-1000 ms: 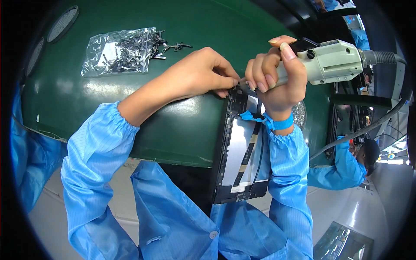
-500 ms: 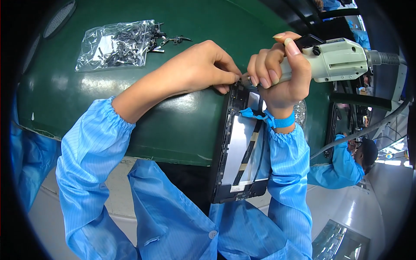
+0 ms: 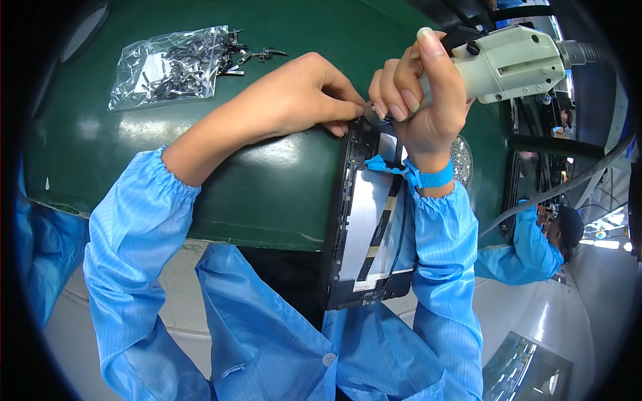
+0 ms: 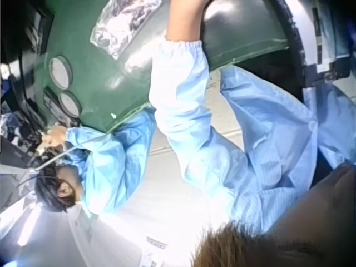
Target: The person assembles tablet devices on a conveyor line by placing metal brackets onto tablet frames, fastening them with an electric screwdriver, and sliding the assembled tablets down the conveyor belt.
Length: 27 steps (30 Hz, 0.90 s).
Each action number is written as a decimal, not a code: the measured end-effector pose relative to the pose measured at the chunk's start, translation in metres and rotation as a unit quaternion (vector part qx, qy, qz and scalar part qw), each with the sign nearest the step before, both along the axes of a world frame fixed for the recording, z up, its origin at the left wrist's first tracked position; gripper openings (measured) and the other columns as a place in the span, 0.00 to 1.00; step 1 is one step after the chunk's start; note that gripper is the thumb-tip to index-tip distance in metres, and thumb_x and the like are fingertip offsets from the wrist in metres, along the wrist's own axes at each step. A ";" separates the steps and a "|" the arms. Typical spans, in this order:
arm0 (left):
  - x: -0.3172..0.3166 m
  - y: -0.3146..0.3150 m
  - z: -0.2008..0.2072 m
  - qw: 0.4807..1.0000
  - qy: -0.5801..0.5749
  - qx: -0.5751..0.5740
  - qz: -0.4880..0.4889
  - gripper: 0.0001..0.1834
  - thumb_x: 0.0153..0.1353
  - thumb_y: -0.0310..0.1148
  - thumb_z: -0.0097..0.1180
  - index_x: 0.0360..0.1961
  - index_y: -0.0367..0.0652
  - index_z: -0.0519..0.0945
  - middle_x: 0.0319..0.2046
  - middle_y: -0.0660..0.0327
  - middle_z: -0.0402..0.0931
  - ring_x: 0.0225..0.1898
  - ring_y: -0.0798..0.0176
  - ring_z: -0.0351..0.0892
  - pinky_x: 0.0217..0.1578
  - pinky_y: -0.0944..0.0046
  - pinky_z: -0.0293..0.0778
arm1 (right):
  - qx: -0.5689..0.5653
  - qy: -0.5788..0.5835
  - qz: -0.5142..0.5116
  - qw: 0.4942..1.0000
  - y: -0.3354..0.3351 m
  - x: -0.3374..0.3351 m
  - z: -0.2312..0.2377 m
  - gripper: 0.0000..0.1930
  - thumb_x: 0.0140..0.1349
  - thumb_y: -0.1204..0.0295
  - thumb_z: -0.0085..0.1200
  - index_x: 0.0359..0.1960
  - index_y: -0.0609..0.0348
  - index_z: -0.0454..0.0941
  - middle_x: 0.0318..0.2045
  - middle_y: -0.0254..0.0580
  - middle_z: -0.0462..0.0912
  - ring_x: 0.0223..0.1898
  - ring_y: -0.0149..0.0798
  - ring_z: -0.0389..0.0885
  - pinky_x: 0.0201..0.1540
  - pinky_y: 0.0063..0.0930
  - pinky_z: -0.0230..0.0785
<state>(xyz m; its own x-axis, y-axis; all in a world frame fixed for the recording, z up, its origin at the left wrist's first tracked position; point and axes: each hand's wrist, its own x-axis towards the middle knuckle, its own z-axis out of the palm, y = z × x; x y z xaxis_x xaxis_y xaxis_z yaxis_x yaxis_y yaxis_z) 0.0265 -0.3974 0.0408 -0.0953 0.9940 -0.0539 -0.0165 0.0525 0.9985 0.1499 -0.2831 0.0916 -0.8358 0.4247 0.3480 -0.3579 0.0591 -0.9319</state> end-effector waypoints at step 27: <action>0.163 -0.135 0.030 0.878 0.471 0.081 0.035 0.46 0.51 0.68 0.59 0.58 0.39 0.73 0.61 0.38 0.64 0.63 0.29 0.62 0.57 0.19 0.52 | -0.027 0.007 -0.100 0.995 -0.015 0.000 0.013 0.07 0.63 0.74 0.57 0.31 0.63 0.74 0.11 0.32 0.67 0.09 0.27 0.64 0.13 0.23 0.59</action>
